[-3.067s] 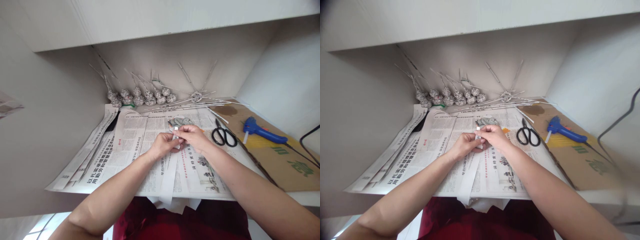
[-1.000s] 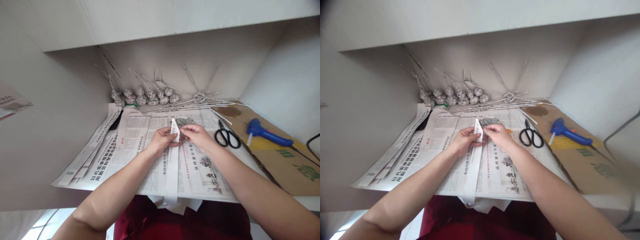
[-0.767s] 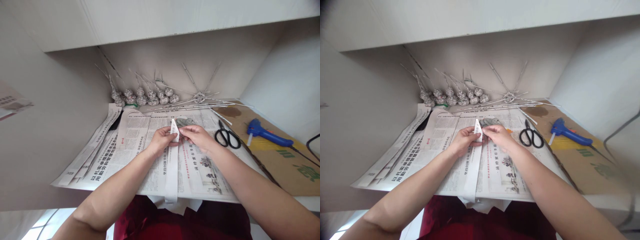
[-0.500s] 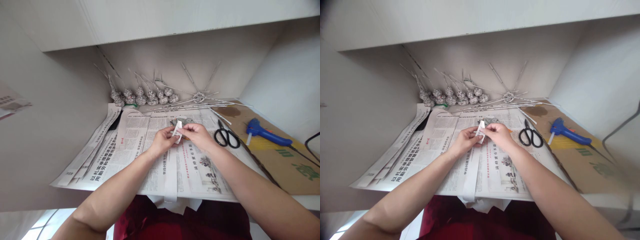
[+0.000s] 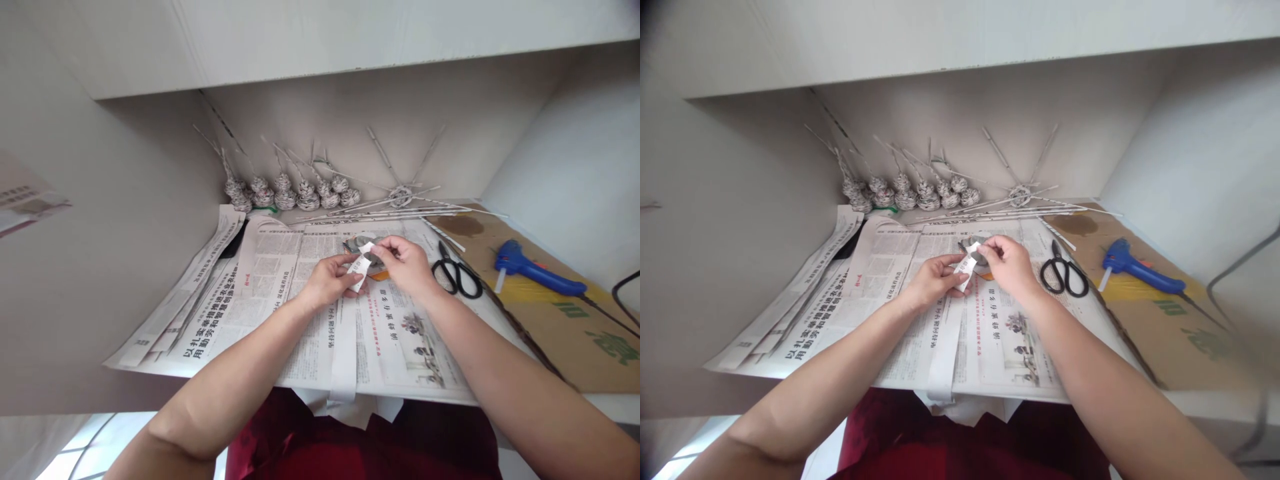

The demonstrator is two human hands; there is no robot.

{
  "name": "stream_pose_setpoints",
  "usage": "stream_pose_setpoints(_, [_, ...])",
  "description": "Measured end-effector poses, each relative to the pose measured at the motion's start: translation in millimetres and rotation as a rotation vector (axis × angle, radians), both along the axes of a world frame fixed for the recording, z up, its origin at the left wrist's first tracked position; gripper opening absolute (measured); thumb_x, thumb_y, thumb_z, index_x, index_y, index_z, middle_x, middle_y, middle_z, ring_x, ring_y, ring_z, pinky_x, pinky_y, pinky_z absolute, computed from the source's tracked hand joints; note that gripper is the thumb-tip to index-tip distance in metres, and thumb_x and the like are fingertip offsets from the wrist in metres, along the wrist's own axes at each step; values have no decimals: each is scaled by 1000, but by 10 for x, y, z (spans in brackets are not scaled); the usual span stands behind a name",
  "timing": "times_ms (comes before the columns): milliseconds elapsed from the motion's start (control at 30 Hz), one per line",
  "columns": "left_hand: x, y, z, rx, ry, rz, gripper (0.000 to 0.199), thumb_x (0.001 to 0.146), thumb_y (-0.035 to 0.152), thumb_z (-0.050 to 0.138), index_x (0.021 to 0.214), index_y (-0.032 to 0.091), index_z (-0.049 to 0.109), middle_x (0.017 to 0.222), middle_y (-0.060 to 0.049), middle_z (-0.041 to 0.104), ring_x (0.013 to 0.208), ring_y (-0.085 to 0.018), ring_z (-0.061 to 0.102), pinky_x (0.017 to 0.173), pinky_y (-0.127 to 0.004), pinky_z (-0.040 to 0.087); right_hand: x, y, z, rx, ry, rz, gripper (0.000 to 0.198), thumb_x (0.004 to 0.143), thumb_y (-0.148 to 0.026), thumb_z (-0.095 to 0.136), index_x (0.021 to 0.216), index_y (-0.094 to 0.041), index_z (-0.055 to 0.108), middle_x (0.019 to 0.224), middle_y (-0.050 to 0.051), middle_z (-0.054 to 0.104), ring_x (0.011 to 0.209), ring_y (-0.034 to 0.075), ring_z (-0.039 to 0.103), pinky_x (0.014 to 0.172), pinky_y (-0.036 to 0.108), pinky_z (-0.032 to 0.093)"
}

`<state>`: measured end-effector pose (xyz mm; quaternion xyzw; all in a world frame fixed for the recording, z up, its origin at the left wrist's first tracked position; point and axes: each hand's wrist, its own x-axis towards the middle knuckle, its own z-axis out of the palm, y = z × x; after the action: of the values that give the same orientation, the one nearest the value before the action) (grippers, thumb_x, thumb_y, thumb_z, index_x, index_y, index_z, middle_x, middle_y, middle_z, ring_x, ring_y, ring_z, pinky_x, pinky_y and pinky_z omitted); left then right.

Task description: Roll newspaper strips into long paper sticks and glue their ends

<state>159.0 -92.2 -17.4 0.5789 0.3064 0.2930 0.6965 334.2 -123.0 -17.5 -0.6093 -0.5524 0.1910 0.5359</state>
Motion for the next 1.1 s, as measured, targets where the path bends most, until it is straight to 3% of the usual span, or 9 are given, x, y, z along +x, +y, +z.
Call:
stream_pose_setpoints(200, [-1,1,45,-18,-19,72,57,70,22,72,122,10,52,71,-7,70,66,-18,68,61,-26,54,265,103,61,-83,509,-231,43,69,-62,61,63,-20,56,51,-2,45,41,9,38,35,24,21])
stream_pose_setpoints(300, [1,8,59,3,-14,95,56,70,23,72,121,11,52,71,-6,70,65,-18,68,61,-27,54,223,64,63,-194,490,-69,46,65,-63,65,64,-17,60,56,1,51,42,8,40,33,23,20])
stream_pose_setpoints(400, [1,16,52,46,10,111,57,71,22,71,123,11,51,69,-6,70,64,-18,67,61,-27,54,61,-9,23,-280,276,198,44,63,-59,69,74,-16,67,62,2,58,48,10,46,38,22,28])
stream_pose_setpoints(467, [0,18,39,66,25,107,57,72,22,69,124,10,50,68,-5,69,64,-18,67,60,-28,54,-33,-39,0,-255,139,263,41,65,-58,69,72,-17,66,61,1,58,51,10,47,44,23,33])
stream_pose_setpoints(567, [-4,15,16,80,43,80,56,72,22,69,124,10,51,68,-5,69,64,-18,67,60,-28,55,-40,-29,17,-163,146,205,37,67,-55,68,69,-18,63,56,-2,53,50,9,44,45,23,32])
stream_pose_setpoints(800, [-12,10,33,36,-37,70,62,70,25,73,126,10,49,69,-5,70,69,-17,68,64,-26,55,265,65,137,-155,611,-107,46,68,-64,61,59,-20,52,52,-1,45,40,8,38,33,23,18])
stream_pose_setpoints(867, [-10,12,44,36,-39,81,63,70,25,73,126,9,49,69,-6,70,69,-18,68,64,-26,55,240,46,127,-194,607,-33,39,66,-57,67,67,-19,59,56,0,49,42,8,39,33,22,20])
stream_pose_setpoints(1000, [-8,28,37,58,-27,112,64,72,24,71,129,10,48,64,-3,68,67,-18,68,64,-27,55,40,-45,84,-316,424,315,39,67,-45,72,95,-19,70,69,2,59,52,9,47,38,21,26])
stream_pose_setpoints(1100, [-9,36,21,65,-24,110,63,72,23,70,130,10,48,62,-1,66,64,-16,67,65,-28,56,-93,-84,46,-338,289,388,36,72,-48,67,92,-18,72,60,-1,57,50,9,44,42,22,28])
